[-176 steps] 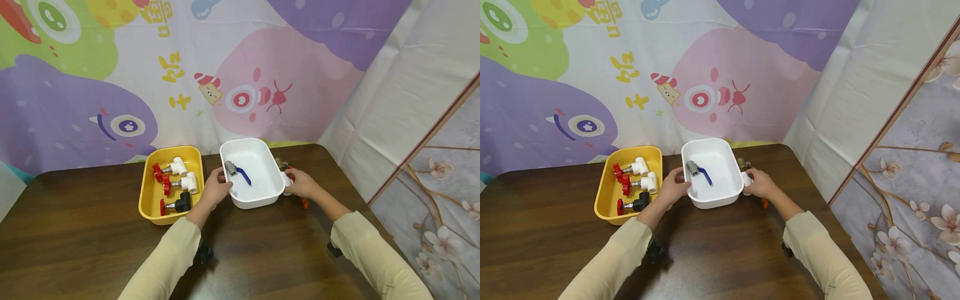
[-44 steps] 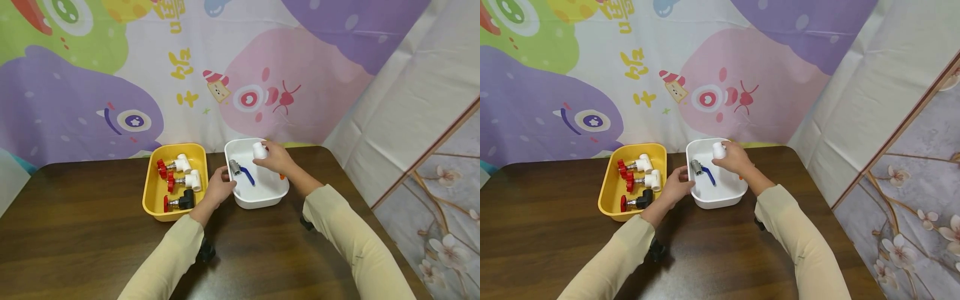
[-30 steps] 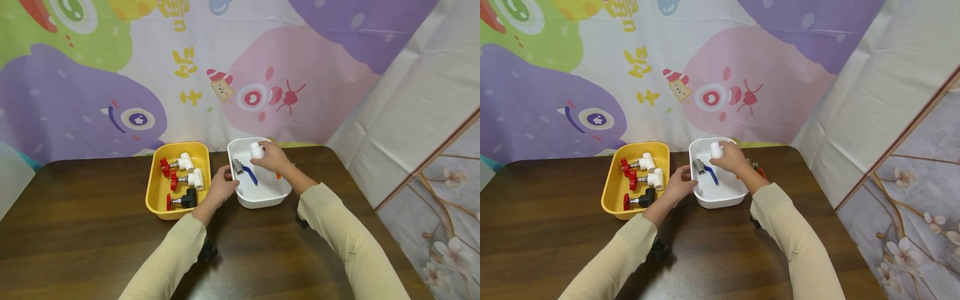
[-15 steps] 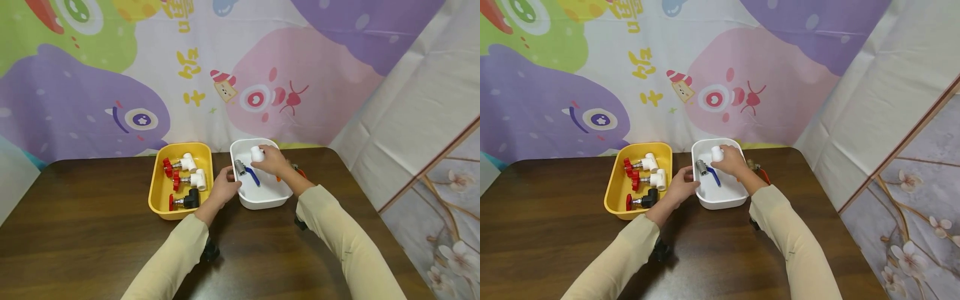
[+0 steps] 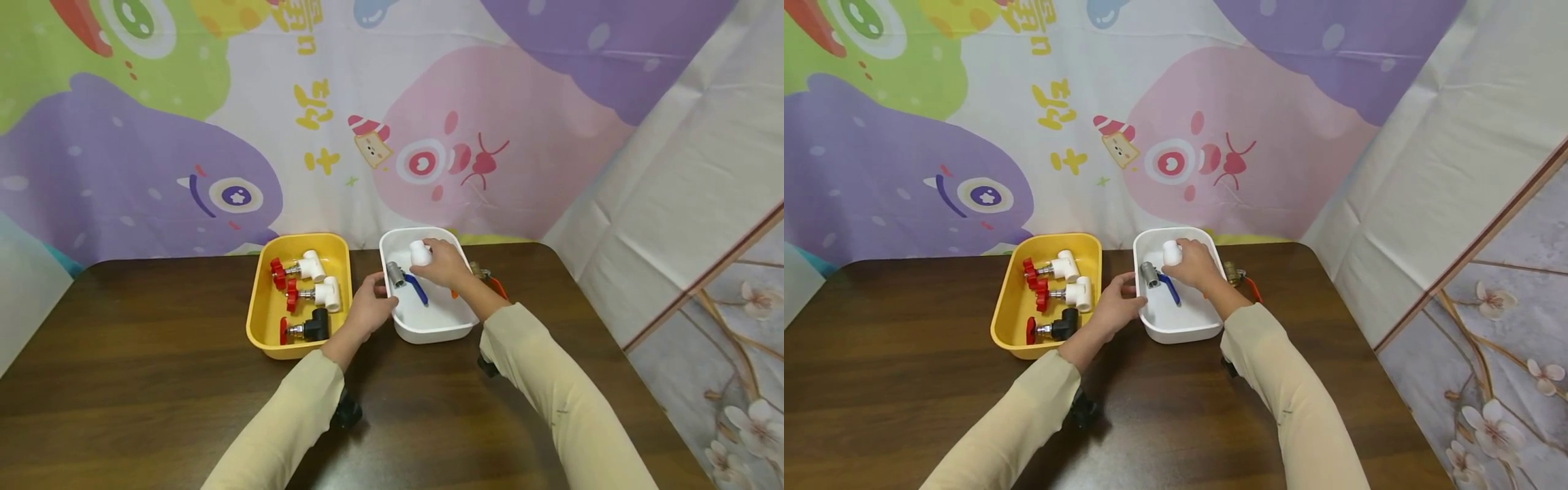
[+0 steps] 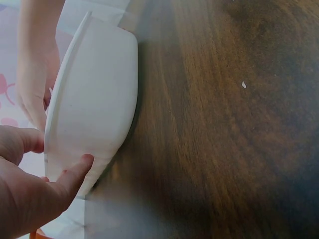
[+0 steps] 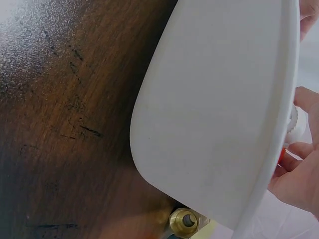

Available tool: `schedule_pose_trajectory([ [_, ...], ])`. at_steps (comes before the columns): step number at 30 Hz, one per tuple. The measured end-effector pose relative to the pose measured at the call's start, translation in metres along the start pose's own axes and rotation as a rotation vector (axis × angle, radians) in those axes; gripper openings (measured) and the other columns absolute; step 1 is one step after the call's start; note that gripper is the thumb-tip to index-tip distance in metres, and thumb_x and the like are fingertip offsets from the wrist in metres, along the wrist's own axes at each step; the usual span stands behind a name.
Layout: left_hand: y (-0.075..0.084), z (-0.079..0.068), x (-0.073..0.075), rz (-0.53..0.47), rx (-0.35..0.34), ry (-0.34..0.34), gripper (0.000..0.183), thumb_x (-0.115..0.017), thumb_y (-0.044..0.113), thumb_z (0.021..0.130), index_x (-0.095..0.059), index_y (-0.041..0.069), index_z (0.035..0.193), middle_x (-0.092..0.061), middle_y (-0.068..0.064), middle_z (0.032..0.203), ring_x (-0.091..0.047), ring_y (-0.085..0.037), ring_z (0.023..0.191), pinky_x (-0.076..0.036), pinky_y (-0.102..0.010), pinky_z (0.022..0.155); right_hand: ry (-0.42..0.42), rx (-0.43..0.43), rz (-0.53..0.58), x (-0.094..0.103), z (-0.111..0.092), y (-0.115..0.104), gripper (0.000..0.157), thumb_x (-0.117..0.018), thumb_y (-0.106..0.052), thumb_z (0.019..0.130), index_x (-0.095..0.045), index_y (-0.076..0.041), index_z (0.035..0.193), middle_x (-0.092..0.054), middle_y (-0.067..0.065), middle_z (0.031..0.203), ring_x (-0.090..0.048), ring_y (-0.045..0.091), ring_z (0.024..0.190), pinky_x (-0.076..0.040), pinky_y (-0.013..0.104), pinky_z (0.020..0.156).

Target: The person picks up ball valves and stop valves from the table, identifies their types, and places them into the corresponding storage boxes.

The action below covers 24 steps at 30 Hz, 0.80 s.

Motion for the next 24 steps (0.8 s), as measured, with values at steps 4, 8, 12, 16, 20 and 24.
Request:
schedule_pose_trajectory([
  [4, -0.001, 0.000, 0.000, 0.005, 0.000, 0.003, 0.057, -0.059, 0.004, 0.086, -0.036, 0.005, 0.139, -0.053, -0.021, 0.120, -0.059, -0.027, 0.094, -0.057, -0.030, 0.072, 0.004, -0.013, 0.004, -0.001, 0.001, 0.001, 0.069, -0.070, -0.031, 0.080, -0.044, 0.000, 0.136, -0.056, 0.020, 0.126, -0.054, 0.032, 0.112, -0.047, 0.041, 0.095],
  [8, -0.003, 0.000, -0.001, 0.007, 0.005, 0.002, 0.058, -0.059, 0.004, 0.086, -0.036, 0.005, 0.139, -0.053, -0.021, 0.120, -0.059, -0.027, 0.095, -0.057, -0.031, 0.073, -0.001, -0.024, -0.003, -0.005, 0.004, 0.005, 0.069, -0.070, -0.032, 0.080, -0.044, -0.001, 0.136, -0.056, 0.020, 0.127, -0.054, 0.031, 0.112, -0.046, 0.041, 0.095],
  [12, -0.004, 0.001, -0.001, 0.016, 0.013, 0.000, 0.058, -0.059, 0.005, 0.087, -0.036, 0.006, 0.140, -0.053, -0.020, 0.121, -0.058, -0.027, 0.096, -0.057, -0.032, 0.075, -0.010, -0.035, 0.005, -0.011, 0.006, 0.008, 0.068, -0.070, -0.033, 0.080, -0.045, -0.002, 0.135, -0.055, 0.019, 0.127, -0.052, 0.032, 0.113, -0.046, 0.042, 0.095],
  [16, -0.004, 0.001, -0.001, 0.029, 0.008, 0.005, 0.058, -0.059, 0.006, 0.086, -0.037, 0.005, 0.140, -0.054, -0.020, 0.120, -0.058, -0.027, 0.096, -0.056, -0.031, 0.075, -0.012, -0.038, 0.023, -0.016, 0.009, 0.010, 0.068, -0.071, -0.032, 0.079, -0.045, -0.002, 0.135, -0.055, 0.019, 0.126, -0.052, 0.032, 0.113, -0.046, 0.041, 0.095],
  [20, -0.005, 0.002, -0.001, 0.023, -0.005, 0.010, 0.058, -0.059, 0.005, 0.086, -0.037, 0.005, 0.139, -0.054, -0.020, 0.119, -0.059, -0.027, 0.095, -0.056, -0.030, 0.073, -0.013, -0.042, 0.030, -0.018, 0.012, 0.008, 0.069, -0.072, -0.031, 0.079, -0.045, -0.001, 0.135, -0.055, 0.019, 0.127, -0.053, 0.031, 0.112, -0.047, 0.041, 0.094],
  [24, -0.004, 0.003, 0.000, 0.016, -0.010, 0.010, 0.058, -0.059, 0.005, 0.086, -0.037, 0.004, 0.140, -0.054, -0.020, 0.120, -0.059, -0.027, 0.096, -0.057, -0.031, 0.074, -0.017, -0.038, 0.017, -0.019, 0.014, 0.004, 0.069, -0.071, -0.031, 0.079, -0.044, -0.001, 0.135, -0.055, 0.019, 0.128, -0.053, 0.031, 0.112, -0.047, 0.040, 0.094],
])
Point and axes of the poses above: each hand's wrist, its own z-axis towards the middle knuckle, its own x-axis out of the back of the hand, y = z × x, the point moved 4 cm from there along z, towards the middle knuckle
